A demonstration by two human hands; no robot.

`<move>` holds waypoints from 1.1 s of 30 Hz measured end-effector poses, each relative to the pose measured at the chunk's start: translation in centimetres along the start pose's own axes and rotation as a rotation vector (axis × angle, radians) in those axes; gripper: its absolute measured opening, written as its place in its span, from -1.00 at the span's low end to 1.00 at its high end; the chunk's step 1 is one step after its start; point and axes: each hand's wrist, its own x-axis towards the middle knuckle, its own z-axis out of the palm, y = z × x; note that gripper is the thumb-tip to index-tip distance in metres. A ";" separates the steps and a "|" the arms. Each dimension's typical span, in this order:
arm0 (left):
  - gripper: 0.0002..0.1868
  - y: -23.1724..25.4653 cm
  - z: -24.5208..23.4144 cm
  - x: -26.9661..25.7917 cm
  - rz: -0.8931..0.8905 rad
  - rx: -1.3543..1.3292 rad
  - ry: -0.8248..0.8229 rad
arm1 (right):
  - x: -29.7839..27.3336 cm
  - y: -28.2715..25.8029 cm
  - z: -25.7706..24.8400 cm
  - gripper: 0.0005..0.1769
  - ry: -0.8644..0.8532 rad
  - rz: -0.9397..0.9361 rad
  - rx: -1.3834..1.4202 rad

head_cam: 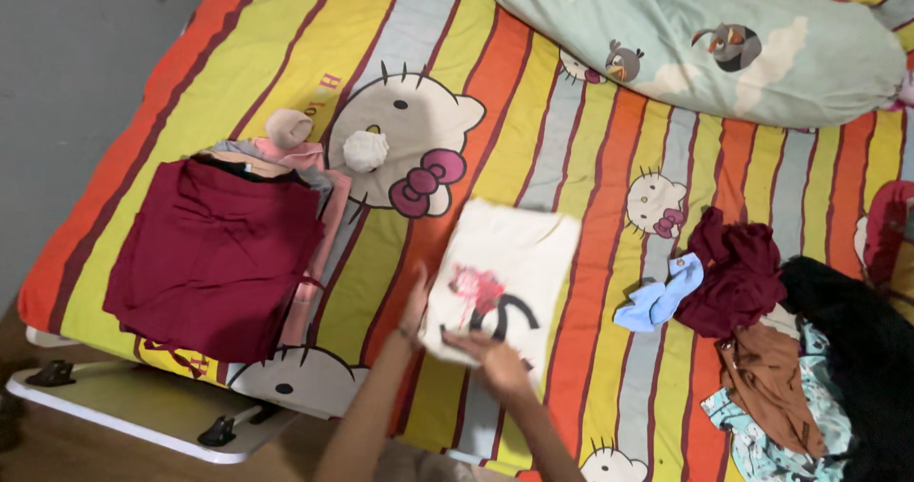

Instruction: The person folds several garments on a bed, including a maroon top, a white t-shirt, a brown t-shirt, light blue pajama pants, and a black t-shirt. Each item is smoothed, folded into a neat rectangle, and stacked on the left side of the bed.

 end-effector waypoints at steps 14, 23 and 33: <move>-0.42 -8.0 -7.6 -0.5 0.248 1.580 0.754 | -6.2 14.9 11.7 -0.45 0.477 1.059 0.415; -0.58 -2.7 -8.8 1.8 0.372 1.109 0.326 | -1.5 10.8 4.1 -0.44 0.261 1.004 1.563; -0.56 25.2 4.9 -11.7 0.468 1.014 0.074 | 12.4 -11.2 -3.5 -0.49 0.309 0.454 1.548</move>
